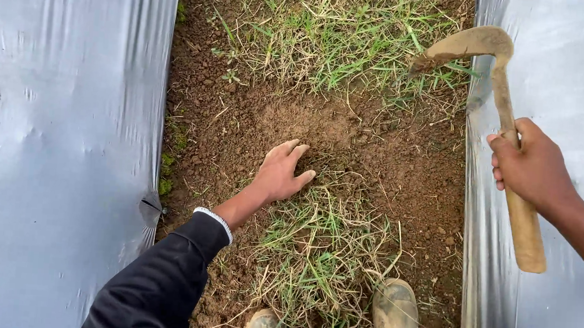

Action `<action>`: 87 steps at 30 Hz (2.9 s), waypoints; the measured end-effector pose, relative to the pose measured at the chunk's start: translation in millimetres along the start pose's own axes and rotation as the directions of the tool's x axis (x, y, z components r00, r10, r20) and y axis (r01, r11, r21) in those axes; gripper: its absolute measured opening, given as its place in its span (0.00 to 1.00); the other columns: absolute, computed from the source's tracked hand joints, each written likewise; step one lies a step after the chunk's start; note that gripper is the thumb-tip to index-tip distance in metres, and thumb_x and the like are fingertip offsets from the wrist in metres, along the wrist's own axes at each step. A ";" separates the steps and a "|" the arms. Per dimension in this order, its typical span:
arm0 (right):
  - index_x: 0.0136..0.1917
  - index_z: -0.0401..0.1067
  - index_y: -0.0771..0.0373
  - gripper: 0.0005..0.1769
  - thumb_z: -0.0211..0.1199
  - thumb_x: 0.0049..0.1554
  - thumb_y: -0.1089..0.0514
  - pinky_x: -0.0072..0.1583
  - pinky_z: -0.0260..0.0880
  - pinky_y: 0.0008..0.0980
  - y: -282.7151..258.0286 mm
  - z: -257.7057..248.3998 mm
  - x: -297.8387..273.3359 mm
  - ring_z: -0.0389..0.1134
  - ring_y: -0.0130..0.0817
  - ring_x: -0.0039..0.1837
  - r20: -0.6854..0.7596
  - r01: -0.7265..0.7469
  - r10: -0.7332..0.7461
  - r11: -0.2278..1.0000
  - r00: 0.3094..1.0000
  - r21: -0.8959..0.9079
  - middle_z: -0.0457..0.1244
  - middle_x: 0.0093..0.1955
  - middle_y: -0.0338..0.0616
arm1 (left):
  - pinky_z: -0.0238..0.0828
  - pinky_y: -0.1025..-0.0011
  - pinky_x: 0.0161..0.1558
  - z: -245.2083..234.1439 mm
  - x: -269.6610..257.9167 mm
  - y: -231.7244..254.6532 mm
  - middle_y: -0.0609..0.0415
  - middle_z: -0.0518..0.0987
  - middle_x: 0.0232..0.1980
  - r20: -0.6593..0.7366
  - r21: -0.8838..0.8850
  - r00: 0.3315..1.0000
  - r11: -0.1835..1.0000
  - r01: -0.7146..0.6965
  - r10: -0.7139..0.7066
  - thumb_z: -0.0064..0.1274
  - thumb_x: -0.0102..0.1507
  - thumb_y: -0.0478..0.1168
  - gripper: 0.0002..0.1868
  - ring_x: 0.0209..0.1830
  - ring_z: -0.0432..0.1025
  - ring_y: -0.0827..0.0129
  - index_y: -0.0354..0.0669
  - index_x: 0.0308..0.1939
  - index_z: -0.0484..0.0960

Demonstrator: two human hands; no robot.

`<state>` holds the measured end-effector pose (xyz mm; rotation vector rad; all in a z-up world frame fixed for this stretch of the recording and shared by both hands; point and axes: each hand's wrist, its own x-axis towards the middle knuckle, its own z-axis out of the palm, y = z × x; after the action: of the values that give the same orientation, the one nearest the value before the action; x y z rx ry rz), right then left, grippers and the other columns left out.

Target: Weeding a garden bed by loosening soil with a hand hoe and pulling out weeds manually.

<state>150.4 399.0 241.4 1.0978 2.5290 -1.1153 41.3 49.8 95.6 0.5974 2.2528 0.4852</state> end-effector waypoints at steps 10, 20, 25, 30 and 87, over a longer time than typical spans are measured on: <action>0.53 0.58 0.69 0.07 0.48 0.67 0.61 0.31 0.68 0.30 73.0 90.2 134.1 0.61 0.29 0.32 -0.199 0.158 -0.059 0.837 0.978 0.524 0.55 0.33 0.41 | 0.39 0.51 0.80 -3.3 21.5 32.4 0.38 0.53 0.81 0.101 0.226 0.995 0.974 0.002 -0.025 0.44 0.69 0.60 0.40 0.83 0.47 0.48 0.47 0.80 0.55; 0.56 0.59 0.65 0.08 0.47 0.66 0.59 0.30 0.68 0.30 88.5 151.7 157.2 0.60 0.27 0.31 0.047 -0.075 0.059 0.712 0.997 0.698 0.54 0.32 0.38 | 0.55 0.50 0.74 2.1 119.5 141.4 0.36 0.68 0.70 0.026 0.110 0.964 0.958 -0.266 0.265 0.44 0.70 0.53 0.30 0.76 0.61 0.45 0.42 0.73 0.67; 0.60 0.57 0.70 0.12 0.44 0.68 0.59 0.33 0.71 0.31 98.2 151.5 154.8 0.62 0.30 0.33 0.064 0.000 -0.058 0.742 0.996 0.671 0.55 0.33 0.43 | 0.54 0.46 0.75 9.8 208.0 200.1 0.40 0.67 0.72 -0.287 0.128 0.827 0.875 -0.466 0.483 0.47 0.70 0.54 0.29 0.75 0.62 0.45 0.46 0.73 0.69; 0.73 0.49 0.71 0.24 0.43 0.66 0.65 0.33 0.70 0.31 69.9 136.4 128.3 0.61 0.28 0.34 0.095 -0.045 -0.046 0.630 0.994 0.775 0.55 0.37 0.44 | 0.33 0.33 0.79 -12.2 256.8 233.4 0.55 0.44 0.85 -0.325 0.409 0.867 0.883 -0.232 0.378 0.33 0.71 0.70 0.34 0.84 0.38 0.40 0.69 0.78 0.64; 0.56 0.55 0.66 0.08 0.44 0.62 0.64 0.25 0.62 0.29 83.2 146.5 107.4 0.57 0.28 0.26 0.056 -0.082 0.060 0.779 0.997 0.622 0.51 0.30 0.40 | 0.81 0.56 0.34 36.2 256.2 105.0 0.54 0.75 0.27 -0.487 0.015 0.848 0.973 -0.230 0.208 0.46 0.69 0.43 0.13 0.29 0.79 0.58 0.45 0.31 0.79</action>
<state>111.1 394.9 45.5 1.2696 2.0936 -2.0143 -61.4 282.5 -19.5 0.7850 2.6494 0.8815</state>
